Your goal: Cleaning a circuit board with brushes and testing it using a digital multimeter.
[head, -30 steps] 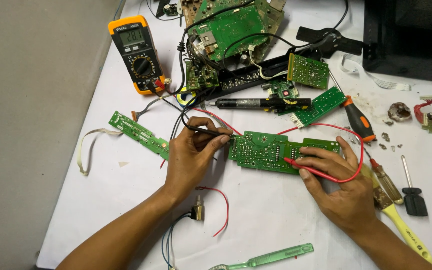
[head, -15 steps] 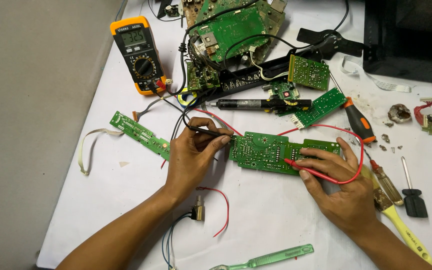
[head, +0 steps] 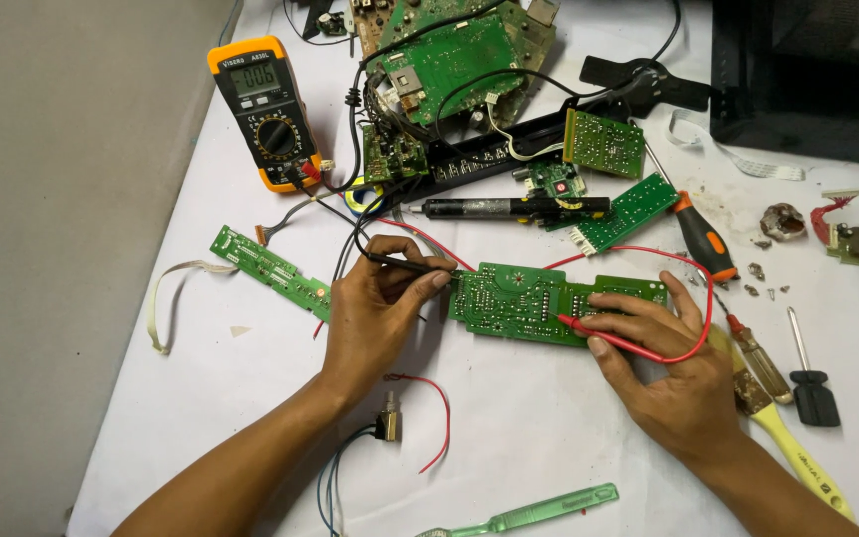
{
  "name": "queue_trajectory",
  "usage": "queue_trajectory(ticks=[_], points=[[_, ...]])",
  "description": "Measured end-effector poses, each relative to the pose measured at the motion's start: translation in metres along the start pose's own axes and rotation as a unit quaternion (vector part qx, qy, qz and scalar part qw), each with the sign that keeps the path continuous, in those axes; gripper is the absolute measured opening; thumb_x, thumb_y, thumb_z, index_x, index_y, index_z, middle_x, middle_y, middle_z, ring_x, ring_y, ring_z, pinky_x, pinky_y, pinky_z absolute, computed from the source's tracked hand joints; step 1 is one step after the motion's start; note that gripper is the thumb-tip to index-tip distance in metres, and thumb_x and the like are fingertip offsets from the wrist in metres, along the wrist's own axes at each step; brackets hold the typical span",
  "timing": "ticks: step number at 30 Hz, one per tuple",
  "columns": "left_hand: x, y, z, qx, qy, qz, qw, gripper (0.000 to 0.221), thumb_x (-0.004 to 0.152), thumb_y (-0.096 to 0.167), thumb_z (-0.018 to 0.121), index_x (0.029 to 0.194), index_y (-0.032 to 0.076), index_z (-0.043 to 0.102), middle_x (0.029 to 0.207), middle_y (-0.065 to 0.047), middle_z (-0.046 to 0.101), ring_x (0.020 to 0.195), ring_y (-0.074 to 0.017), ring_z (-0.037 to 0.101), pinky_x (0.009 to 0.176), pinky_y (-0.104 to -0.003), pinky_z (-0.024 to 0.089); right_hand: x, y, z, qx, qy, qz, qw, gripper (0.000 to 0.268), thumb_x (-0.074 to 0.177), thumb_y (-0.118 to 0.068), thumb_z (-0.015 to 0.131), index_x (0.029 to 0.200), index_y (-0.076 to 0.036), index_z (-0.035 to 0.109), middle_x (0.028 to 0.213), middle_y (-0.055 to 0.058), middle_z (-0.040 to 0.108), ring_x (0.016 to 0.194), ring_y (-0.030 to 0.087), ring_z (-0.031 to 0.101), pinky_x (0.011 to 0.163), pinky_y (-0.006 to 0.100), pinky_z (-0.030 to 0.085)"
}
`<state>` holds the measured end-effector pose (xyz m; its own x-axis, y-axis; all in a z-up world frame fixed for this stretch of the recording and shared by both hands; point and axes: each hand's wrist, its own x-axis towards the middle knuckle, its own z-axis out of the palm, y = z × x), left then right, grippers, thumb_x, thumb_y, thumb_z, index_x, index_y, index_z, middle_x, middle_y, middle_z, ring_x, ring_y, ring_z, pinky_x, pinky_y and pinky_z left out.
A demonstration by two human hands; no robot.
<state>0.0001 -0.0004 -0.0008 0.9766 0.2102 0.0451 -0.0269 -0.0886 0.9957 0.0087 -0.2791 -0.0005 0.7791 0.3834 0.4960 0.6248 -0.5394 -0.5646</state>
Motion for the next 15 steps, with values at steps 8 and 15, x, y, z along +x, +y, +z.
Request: queue_trajectory(ticks=[8, 15], points=[[0.0007, 0.0011, -0.0006, -0.022, -0.005, -0.007, 1.0, 0.022, 0.091, 0.007, 0.074, 0.102, 0.01, 0.055, 0.102, -0.014, 0.082, 0.097, -0.019, 0.081, 0.09, -0.027, 0.066, -0.0025, 0.0064, 0.002, -0.009, 0.003, -0.011, 1.0, 0.014, 0.091, -0.015, 0.073, 0.105, -0.013, 0.074, 0.113, 0.007, 0.076, 0.105, 0.02, 0.074, 0.127, 0.062, 0.035], [0.0013, 0.0052, 0.0014, -0.015, -0.004, -0.019, 1.0, 0.022, 0.09, 0.007, 0.074, 0.101, 0.01, 0.055, 0.102, -0.016, 0.084, 0.099, -0.0197, 0.082, 0.092, -0.029, 0.067, -0.0026, 0.0068, 0.0027, 0.02, 0.019, -0.004, 1.0, 0.014, 0.088, -0.013, 0.075, 0.102, -0.01, 0.074, 0.108, 0.009, 0.078, 0.107, 0.024, 0.075, 0.127, 0.066, 0.027]])
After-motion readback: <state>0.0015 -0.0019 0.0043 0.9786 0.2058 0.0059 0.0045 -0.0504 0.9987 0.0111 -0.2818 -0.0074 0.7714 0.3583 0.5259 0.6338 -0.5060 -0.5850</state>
